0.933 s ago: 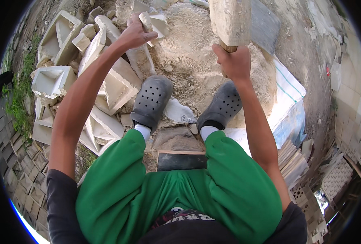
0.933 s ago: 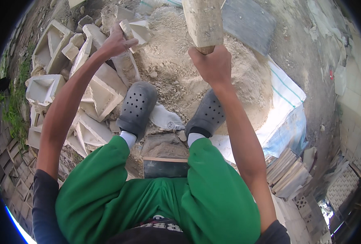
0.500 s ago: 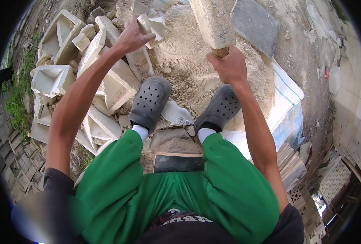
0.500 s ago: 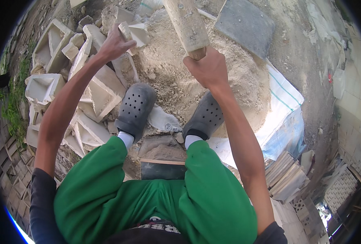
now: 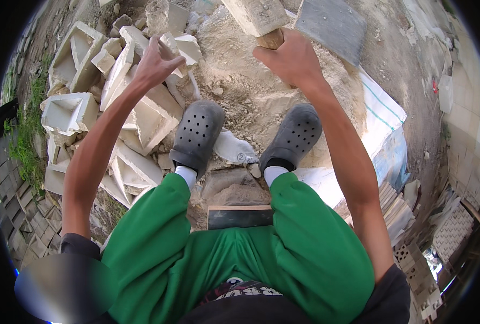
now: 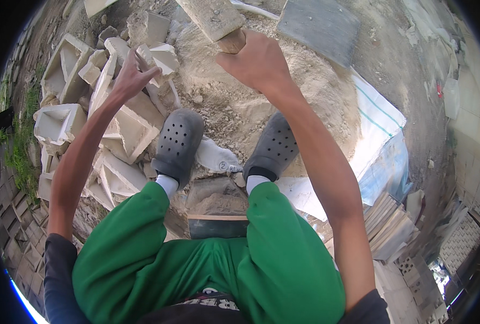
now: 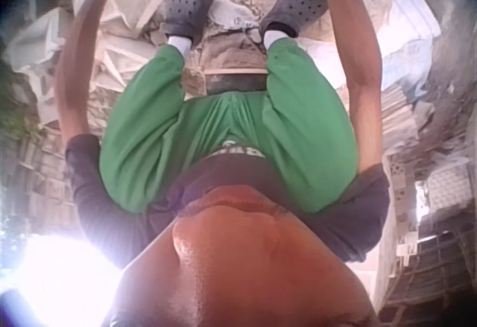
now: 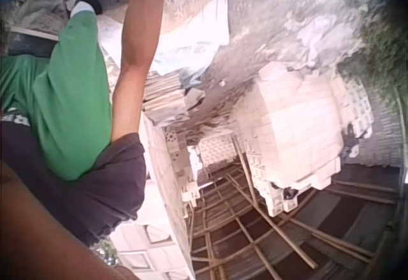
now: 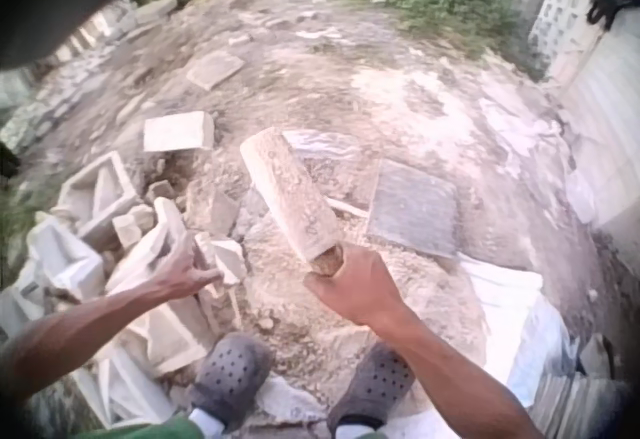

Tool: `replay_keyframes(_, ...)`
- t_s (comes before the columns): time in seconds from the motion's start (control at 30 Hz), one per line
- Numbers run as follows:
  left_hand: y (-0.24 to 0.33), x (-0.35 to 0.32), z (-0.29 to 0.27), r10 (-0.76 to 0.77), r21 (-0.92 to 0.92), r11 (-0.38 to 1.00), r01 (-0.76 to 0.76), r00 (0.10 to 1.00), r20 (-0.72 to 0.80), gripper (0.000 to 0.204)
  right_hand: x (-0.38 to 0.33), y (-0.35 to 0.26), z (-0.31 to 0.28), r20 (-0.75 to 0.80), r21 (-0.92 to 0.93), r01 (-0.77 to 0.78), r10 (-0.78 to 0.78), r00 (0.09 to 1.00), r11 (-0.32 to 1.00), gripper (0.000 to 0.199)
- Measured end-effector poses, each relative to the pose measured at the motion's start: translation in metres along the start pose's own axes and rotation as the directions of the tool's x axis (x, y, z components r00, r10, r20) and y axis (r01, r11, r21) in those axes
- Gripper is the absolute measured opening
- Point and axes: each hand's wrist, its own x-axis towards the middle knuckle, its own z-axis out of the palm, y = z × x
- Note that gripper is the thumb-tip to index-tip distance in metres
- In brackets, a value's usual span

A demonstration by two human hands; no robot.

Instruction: The person repeatedly picks up small pieces of light-colored stone and strikes them with a wooden mallet to break them into smaller fragments. The person holds each piece with one hand and uses the mallet with the other, working over a pile of debris on the ground.

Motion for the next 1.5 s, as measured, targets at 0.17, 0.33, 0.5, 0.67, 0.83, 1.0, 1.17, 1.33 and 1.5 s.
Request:
replay_keyframes(0.17, 0.004, 0.002, 0.012, -0.020, 0.008, 1.000, 0.020, 0.998, 0.058, 0.087, 0.006, 0.028, 0.039, 0.172, -0.082, -0.157, 0.169, 0.971, 0.984, 0.042)
replay_keyframes(0.33, -0.002, -0.004, 0.014, -0.054, 0.096, 0.994, 0.044, 0.993, 0.107, 0.089, 0.006, 0.029, 0.047, 0.202, -0.240, -0.220, 0.270, 0.941, 0.945, 0.042)
replay_keyframes(0.5, -0.017, -0.012, 0.015, -0.047, 0.154, 0.988, 0.030, 0.993, 0.106, 0.093, -0.016, 0.009, 0.027, 0.076, -0.086, -0.031, 0.038, 0.996, 0.996, 0.046)
replay_keyframes(0.67, -0.011, -0.016, 0.019, -0.105, 0.204, 0.976, 0.072, 0.982, 0.156, 0.094, -0.023, 0.037, 0.053, 0.119, 0.022, -0.017, 0.015, 0.993, 1.000, 0.048)
replay_keyframes(0.83, -0.011, -0.012, 0.023, -0.166, 0.223, 0.968, 0.114, 0.959, 0.231, 0.096, -0.014, 0.038, 0.057, 0.223, -0.306, -0.163, 0.237, 0.946, 0.938, 0.046)
replay_keyframes(1.0, -0.027, -0.008, 0.024, -0.107, 0.254, 0.966, 0.044, 0.965, 0.238, 0.094, -0.035, 0.000, 0.024, 0.138, -0.117, -0.084, 0.100, 0.985, 0.990, 0.045)
replay_keyframes(1.17, -0.020, -0.007, 0.022, -0.144, 0.289, 0.955, 0.057, 0.947, 0.288, 0.092, -0.037, 0.024, 0.055, 0.187, -0.117, -0.013, 0.034, 0.982, 0.993, 0.046)
replay_keyframes(1.33, 0.023, -0.027, 0.004, -0.021, 0.531, 0.846, -0.039, 0.994, 0.107, 0.086, -0.032, 0.059, 0.075, 0.234, -0.149, -0.161, 0.193, 0.953, 0.976, 0.047)
replay_keyframes(1.5, 0.067, -0.028, 0.019, 0.083, 0.405, 0.886, -0.223, 0.939, 0.334, 0.039, -0.037, 0.074, 0.057, 0.070, 0.021, -0.225, 0.223, 0.972, 0.974, 0.046)
